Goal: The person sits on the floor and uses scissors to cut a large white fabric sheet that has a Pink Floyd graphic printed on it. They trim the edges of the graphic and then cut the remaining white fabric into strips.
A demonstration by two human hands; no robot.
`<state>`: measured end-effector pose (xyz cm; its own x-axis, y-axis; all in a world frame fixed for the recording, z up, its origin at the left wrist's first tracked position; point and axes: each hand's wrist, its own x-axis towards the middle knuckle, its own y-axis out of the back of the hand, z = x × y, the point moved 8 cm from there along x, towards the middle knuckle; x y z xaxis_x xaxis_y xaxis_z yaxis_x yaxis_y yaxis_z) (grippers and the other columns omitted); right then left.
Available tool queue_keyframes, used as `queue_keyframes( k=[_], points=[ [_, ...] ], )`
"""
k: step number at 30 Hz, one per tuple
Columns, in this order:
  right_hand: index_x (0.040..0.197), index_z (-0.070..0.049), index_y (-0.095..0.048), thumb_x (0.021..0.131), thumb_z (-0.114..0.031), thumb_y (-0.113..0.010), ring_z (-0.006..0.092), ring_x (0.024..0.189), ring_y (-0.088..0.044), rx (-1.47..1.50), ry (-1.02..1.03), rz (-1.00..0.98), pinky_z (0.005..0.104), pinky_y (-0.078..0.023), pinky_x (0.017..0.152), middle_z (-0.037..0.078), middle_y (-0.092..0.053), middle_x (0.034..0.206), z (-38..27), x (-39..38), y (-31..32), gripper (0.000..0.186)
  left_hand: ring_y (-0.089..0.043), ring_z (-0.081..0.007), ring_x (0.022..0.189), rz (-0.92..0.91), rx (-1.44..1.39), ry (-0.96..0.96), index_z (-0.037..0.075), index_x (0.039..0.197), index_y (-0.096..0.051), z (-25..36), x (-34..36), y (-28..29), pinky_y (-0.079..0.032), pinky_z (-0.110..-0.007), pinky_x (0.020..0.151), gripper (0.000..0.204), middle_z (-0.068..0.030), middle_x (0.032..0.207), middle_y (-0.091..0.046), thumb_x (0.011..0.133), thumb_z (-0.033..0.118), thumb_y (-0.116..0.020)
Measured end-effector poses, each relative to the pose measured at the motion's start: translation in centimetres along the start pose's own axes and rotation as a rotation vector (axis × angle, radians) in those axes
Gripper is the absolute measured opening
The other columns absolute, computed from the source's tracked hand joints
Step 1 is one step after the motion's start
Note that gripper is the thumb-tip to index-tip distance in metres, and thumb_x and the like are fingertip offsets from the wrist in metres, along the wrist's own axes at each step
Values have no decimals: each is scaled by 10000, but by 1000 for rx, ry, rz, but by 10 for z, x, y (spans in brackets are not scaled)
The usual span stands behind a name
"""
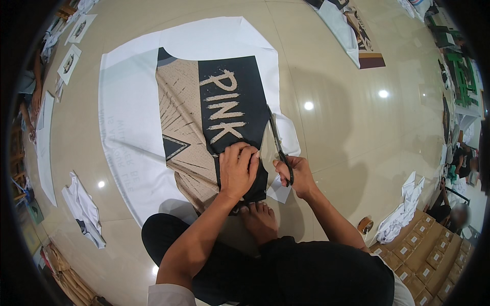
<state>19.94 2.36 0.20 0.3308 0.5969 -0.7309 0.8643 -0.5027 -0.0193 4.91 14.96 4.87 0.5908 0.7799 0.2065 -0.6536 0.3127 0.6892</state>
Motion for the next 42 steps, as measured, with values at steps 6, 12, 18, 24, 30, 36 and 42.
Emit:
queue_keyframes(
  k=[6,12,18,24,30,36,42],
  points=[
    [798,-25,-681,946,-338,-806,82,473,-514,-25,0,9,261,-363,476,6,-584,602,2,1,0,368,-617,-288,1054,-1,-7,7,94,1071,-721,-3,-1,-1,-442,-429,897,105,-70,1142,-664,976,130,-749],
    [790,-12,-662,933,-368,-824,91,467,-513,-21,68,-3,263,-378,474,10,-572,593,-21,11,-4,417,-625,-279,1020,28,-1,-16,126,1092,-725,-4,0,0,-445,-430,855,133,-39,1133,-657,965,152,-753],
    [811,-10,-666,935,-375,-830,90,491,-528,28,42,-23,262,-410,481,2,-576,624,-25,14,-7,420,-628,-277,1022,32,-4,-16,126,1086,-723,-4,-1,1,-449,-429,855,128,-39,1135,-658,963,144,-756],
    [826,-11,-672,934,-373,-840,87,501,-532,28,35,-15,257,-410,481,1,-578,632,-22,16,-4,414,-628,-279,1025,32,-4,-19,128,1088,-724,-4,0,0,-452,-429,857,129,-39,1140,-657,965,145,-755],
    [823,-13,-670,933,-371,-840,87,500,-530,23,32,-11,257,-408,480,0,-573,625,-24,15,-6,411,-628,-282,1024,36,-10,-13,128,1092,-727,-5,-2,0,-453,-431,857,131,-42,1146,-657,966,148,-754],
    [817,-15,-669,921,-367,-845,86,486,-519,10,54,-6,256,-402,480,1,-570,611,-25,17,-5,407,-627,-289,1028,33,-5,-14,130,1094,-727,-5,0,0,-454,-436,855,127,-52,1159,-654,972,156,-748],
    [797,-45,-652,932,-353,-820,82,493,-523,-9,49,0,254,-406,492,-8,-567,619,-26,18,-5,375,-628,-293,1040,31,-6,-9,131,1093,-730,-6,-1,-1,-456,-440,858,126,-57,1165,-652,972,159,-747]
  ],
)
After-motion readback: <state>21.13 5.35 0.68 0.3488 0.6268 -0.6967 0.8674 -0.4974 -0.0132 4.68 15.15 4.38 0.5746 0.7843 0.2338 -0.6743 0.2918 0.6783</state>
